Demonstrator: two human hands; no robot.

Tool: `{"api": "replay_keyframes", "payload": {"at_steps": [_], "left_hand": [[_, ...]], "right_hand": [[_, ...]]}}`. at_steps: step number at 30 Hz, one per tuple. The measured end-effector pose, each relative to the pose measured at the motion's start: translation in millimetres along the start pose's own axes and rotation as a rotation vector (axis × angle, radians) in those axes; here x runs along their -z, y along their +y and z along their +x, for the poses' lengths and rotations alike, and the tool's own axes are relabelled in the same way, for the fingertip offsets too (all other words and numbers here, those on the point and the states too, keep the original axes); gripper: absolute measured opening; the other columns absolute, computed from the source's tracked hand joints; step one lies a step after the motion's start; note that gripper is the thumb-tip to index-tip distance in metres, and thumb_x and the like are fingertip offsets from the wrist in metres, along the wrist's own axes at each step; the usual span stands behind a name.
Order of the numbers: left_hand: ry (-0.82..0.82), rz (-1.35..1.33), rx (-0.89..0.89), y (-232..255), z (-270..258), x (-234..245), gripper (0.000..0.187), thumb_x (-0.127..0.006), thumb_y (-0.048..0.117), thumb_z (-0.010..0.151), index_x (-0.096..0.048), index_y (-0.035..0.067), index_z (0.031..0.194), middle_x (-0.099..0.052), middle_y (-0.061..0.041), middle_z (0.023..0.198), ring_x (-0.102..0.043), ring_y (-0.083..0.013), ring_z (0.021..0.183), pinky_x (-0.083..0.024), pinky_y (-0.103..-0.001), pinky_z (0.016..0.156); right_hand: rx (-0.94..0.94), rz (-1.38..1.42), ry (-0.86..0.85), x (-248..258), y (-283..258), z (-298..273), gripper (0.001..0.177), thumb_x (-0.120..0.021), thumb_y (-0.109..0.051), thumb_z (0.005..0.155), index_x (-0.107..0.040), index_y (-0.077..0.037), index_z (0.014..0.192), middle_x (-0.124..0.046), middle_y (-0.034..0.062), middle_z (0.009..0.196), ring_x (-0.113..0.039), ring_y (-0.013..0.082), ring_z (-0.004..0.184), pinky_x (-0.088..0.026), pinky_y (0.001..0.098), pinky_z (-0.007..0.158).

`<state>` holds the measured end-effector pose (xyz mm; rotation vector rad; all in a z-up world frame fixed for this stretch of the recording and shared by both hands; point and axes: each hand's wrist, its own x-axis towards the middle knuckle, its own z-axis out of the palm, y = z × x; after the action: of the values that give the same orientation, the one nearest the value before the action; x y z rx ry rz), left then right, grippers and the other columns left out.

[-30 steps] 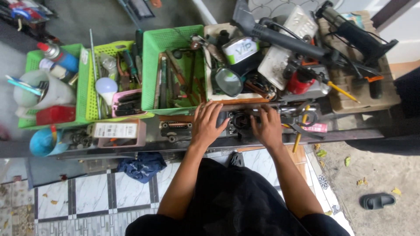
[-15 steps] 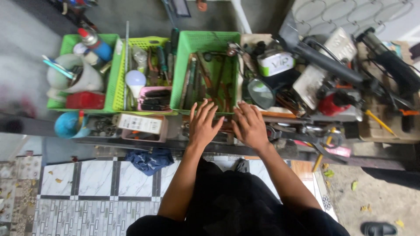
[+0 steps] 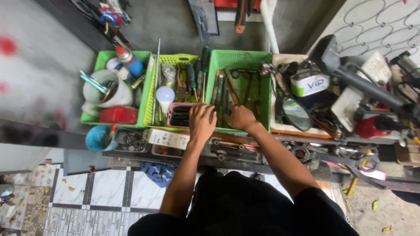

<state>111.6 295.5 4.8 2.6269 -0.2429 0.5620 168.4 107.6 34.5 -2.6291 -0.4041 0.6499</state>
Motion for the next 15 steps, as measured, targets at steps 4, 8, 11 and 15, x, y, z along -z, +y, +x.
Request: {"api": "replay_keyframes", "payload": {"at_steps": [4,8,11,15], "left_hand": [[0.04,-0.013,-0.011,-16,0,-13,0.025,-0.069,0.023,0.096,-0.074,0.006,0.113,-0.066,-0.012,0.121,-0.058,-0.0314,0.121,-0.038,-0.05,0.115],[0.021,-0.045,-0.029,-22,0,-18,0.024,-0.07,0.022,0.094,-0.074,0.005,0.11,-0.067,-0.012,0.118,-0.059,-0.031,0.119,-0.04,-0.05,0.113],[0.058,-0.106,-0.045,-15,4,-6,0.022,-0.07,0.02,0.094,-0.074,0.004,0.108,-0.068,-0.012,0.116,-0.06,-0.0323,0.119,-0.041,-0.051,0.112],[0.107,-0.159,-0.081,-15,8,-2,0.02,-0.07,0.017,0.092,-0.074,0.002,0.106,-0.068,-0.013,0.112,-0.061,-0.0332,0.116,-0.042,-0.052,0.111]], "right_hand": [[-0.106,-0.038,-0.063,-39,6,54,0.073,-0.064,-0.054,0.093,-0.056,0.005,0.135,-0.07,0.0313,0.116,-0.069,0.0437,0.11,-0.056,0.0496,0.095],[-0.137,-0.115,-0.108,-72,17,92,0.079,-0.059,-0.055,0.095,-0.051,0.01,0.139,-0.057,0.0317,0.137,-0.062,0.0415,0.124,-0.055,0.0481,0.097],[-0.154,-0.142,-0.155,-71,8,94,0.068,-0.056,-0.052,0.098,-0.059,0.005,0.136,-0.051,0.0317,0.146,-0.06,0.041,0.129,-0.054,0.048,0.101],[-0.213,-0.17,-0.193,-76,6,104,0.059,-0.054,-0.045,0.099,-0.061,0.0,0.138,-0.054,0.026,0.148,-0.061,0.0371,0.131,-0.056,0.0477,0.101]]}}
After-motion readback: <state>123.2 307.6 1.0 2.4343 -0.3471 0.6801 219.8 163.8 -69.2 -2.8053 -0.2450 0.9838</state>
